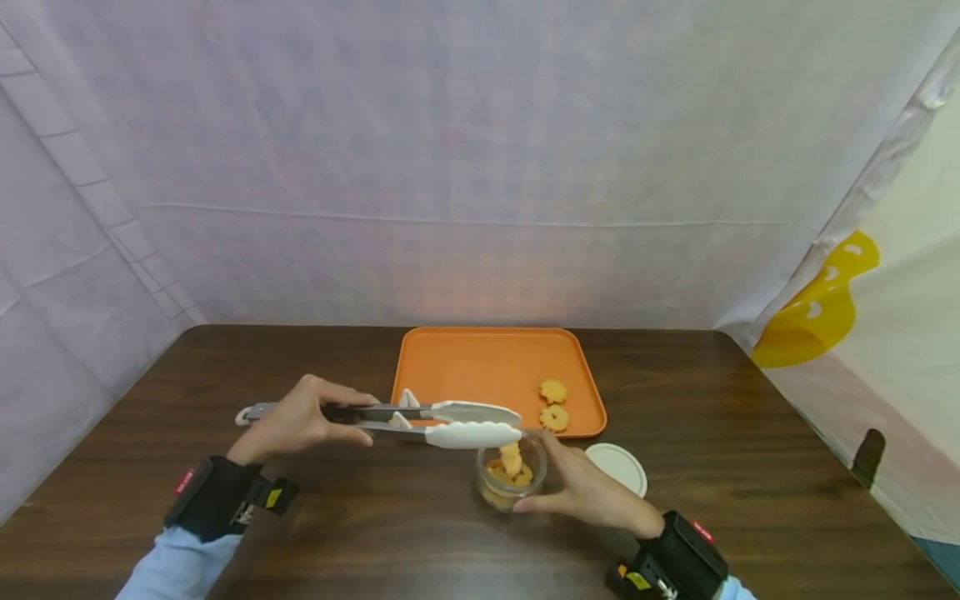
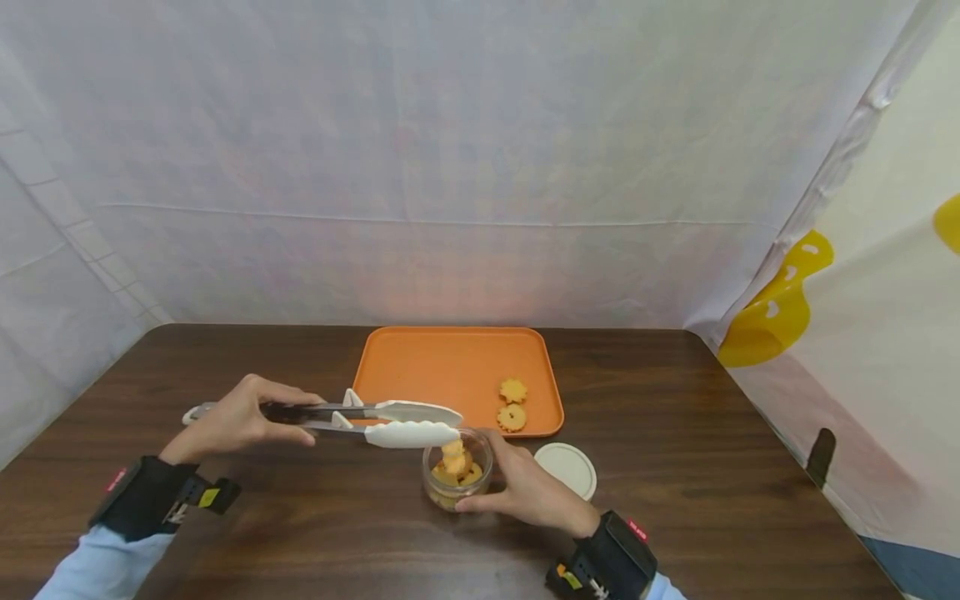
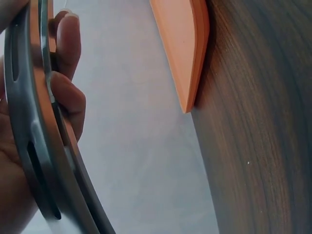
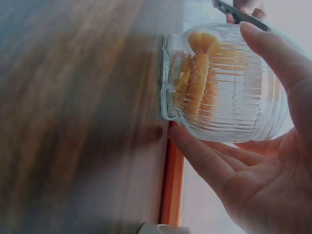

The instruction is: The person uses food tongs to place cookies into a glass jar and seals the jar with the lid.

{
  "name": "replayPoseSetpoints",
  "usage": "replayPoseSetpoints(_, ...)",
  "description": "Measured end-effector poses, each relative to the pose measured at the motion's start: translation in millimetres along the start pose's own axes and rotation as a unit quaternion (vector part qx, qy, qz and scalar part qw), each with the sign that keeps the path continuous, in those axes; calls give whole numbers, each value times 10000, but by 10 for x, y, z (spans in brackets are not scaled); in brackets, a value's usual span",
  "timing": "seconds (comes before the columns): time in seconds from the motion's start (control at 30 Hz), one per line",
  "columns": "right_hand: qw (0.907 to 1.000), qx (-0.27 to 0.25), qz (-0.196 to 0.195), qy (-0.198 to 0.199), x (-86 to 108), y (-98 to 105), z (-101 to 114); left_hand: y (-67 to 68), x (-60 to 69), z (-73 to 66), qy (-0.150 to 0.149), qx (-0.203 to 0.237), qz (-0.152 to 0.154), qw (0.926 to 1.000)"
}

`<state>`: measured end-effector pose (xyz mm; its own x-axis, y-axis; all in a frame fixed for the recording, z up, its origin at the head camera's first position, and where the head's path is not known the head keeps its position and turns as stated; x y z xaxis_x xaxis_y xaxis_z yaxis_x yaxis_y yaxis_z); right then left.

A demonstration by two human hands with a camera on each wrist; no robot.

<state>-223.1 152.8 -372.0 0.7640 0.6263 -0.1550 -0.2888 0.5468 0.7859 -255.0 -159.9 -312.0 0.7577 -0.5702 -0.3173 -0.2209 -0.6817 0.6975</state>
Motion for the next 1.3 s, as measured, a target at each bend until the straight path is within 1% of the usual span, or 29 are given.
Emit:
replayPoseSetpoints(0.13,9999,-97,32,61,6,-2,11,-2,-1,5,10,-6,-39,10000)
replayPoseSetpoints(0.27,9999,-100,60,-18,6,2,12,-24,-14,-2,-9,89,84,9999)
replayPoseSetpoints(0.37,9999,-57,64,-99,-4,-1,3,-55,-23,1,-83,164,175,9997)
replayPoseSetpoints(0.5,9999,-10,76,-131,-12,-3,-1,-76,-27,-4,-107,173,177,9996)
replayPoseSetpoints(0.57,9999,25,67,-95,-13,-2,3,-78,-28,-9,-35,166,192,9997)
replayPoseSetpoints(0.7,10000,29,12,41,-8,2,20,-69,-31,-1,208,120,170,9996)
replayPoseSetpoints(0.77,9999,16,1,102,-6,0,24,-61,-37,11,367,82,108,9992)
replayPoseSetpoints(0.9,9998,58,7,168,2,-3,21,-52,-52,27,581,8,-97,9983)
replayPoseSetpoints(1.03,9999,4,-14,164,-5,-2,8,-58,-90,37,722,-109,-301,9969)
replayPoseSetpoints(1.23,10000,-63,10,31,-18,-16,-12,-81,-152,61,790,-312,-632,9944)
replayPoseSetpoints(1.3,10000,-56,24,-4,-16,-19,-14,-101,-174,81,913,-334,-662,9931)
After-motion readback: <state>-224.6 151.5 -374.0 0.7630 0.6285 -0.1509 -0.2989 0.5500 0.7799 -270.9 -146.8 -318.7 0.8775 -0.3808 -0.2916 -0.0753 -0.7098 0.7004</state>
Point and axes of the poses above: each hand's wrist, its own x-axis away from the middle knuckle, its own y-axis out of the back of the hand, z = x × y, the point moved 6 cm from there along -x, towards the middle knuckle, and after that the axes turned 2 degrees about x, right-handed, at the moved point
